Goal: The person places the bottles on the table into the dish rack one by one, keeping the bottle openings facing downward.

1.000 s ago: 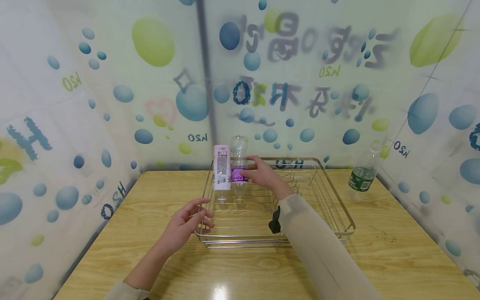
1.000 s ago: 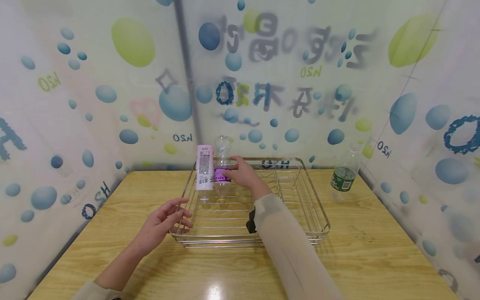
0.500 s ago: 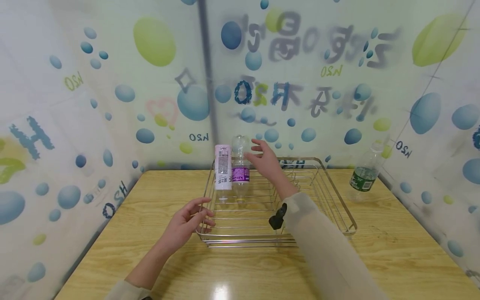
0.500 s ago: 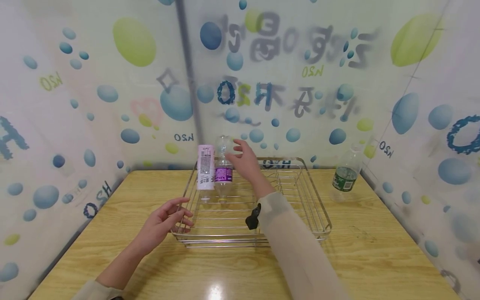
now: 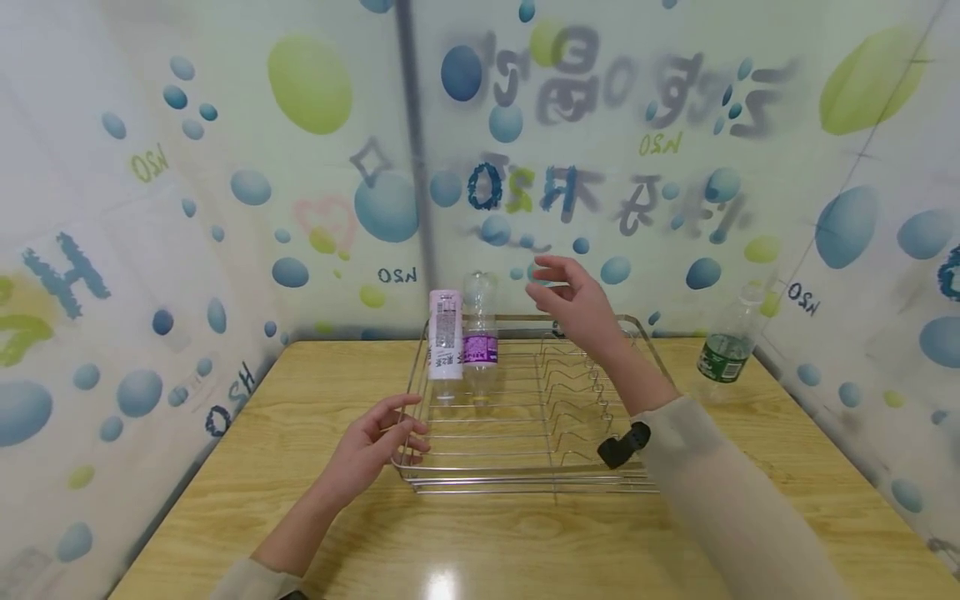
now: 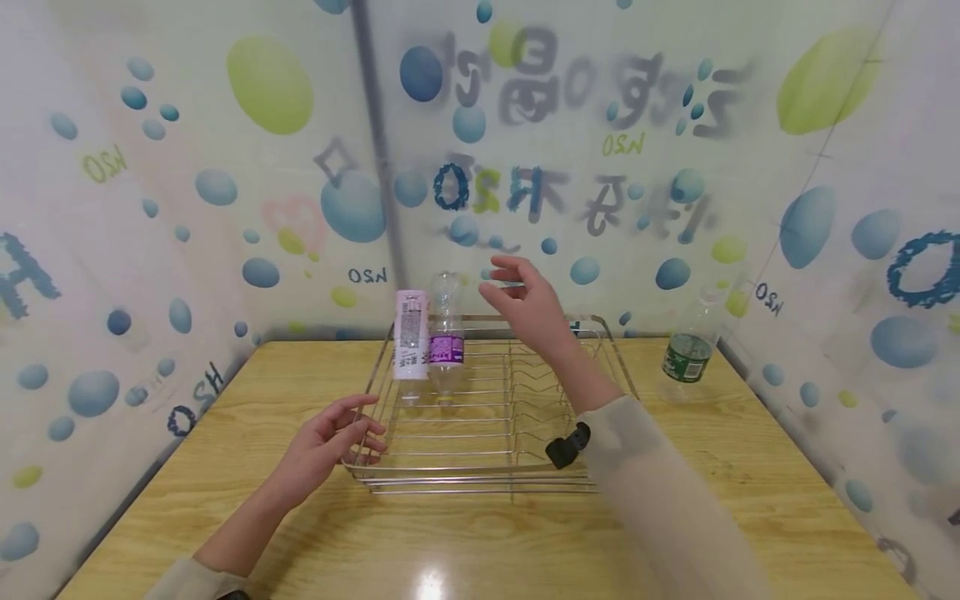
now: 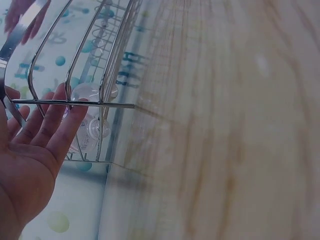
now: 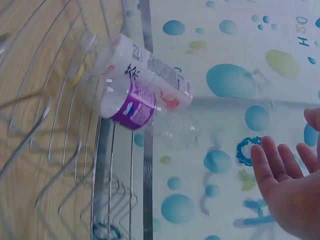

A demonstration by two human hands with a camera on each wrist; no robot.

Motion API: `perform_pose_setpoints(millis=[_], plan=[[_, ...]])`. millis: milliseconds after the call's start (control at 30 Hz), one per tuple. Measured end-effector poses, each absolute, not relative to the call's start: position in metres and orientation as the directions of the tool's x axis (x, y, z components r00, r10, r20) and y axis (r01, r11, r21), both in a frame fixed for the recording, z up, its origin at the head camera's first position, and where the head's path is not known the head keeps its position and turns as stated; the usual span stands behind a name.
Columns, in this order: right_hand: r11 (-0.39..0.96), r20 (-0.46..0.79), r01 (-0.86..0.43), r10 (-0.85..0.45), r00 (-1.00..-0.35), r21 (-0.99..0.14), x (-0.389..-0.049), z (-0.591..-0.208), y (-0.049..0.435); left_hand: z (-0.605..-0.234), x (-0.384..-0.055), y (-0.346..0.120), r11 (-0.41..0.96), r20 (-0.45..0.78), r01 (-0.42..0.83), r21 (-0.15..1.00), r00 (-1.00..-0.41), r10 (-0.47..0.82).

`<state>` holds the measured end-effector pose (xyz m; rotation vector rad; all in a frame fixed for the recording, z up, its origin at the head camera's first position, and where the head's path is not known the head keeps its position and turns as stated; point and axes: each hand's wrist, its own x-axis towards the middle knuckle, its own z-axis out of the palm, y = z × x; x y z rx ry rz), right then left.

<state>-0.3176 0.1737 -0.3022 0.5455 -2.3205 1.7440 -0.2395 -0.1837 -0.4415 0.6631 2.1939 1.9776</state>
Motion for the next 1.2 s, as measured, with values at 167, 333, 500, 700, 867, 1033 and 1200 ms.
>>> perform_pose_setpoints(millis=[167, 333, 500, 700, 867, 1033, 1200], plan=[[0.348, 0.327, -0.374, -0.187, -0.926, -0.860, -0.294, -0.302, 0.204, -0.443, -0.241, -0.184, 0.046, 0.201, 0.236, 0.971, -0.899, 0.389], [0.447, 0.308, -0.362, -0.192, -0.932, -0.818, -0.271, -0.307, 0.231, -0.443, -0.241, -0.183, 0.048, 0.194, 0.230, 0.972, -0.901, 0.387], [0.510, 0.288, -0.341, -0.183, -0.940, -0.790, -0.251, -0.315, 0.257, -0.443, -0.241, -0.183, 0.060, 0.199, 0.238, 0.969, -0.904, 0.379], [0.572, 0.316, -0.322, -0.113, -0.942, -0.755, -0.237, -0.334, 0.298, -0.444, -0.241, -0.184, 0.066, 0.204, 0.245, 0.967, -0.904, 0.376], [0.581, 0.354, -0.318, -0.053, -0.934, -0.750, -0.230, -0.353, 0.341, -0.445, -0.241, -0.184, 0.065, 0.207, 0.248, 0.967, -0.904, 0.374], [0.649, 0.353, -0.242, 0.044, -0.935, -0.721, -0.222, -0.368, 0.382, -0.445, -0.241, -0.183, 0.061, 0.212, 0.252, 0.966, -0.903, 0.375], [0.656, 0.339, -0.163, 0.151, -0.928, -0.737, -0.219, -0.379, 0.413, -0.444, -0.240, -0.185, 0.059, 0.220, 0.261, 0.964, -0.899, 0.378]])
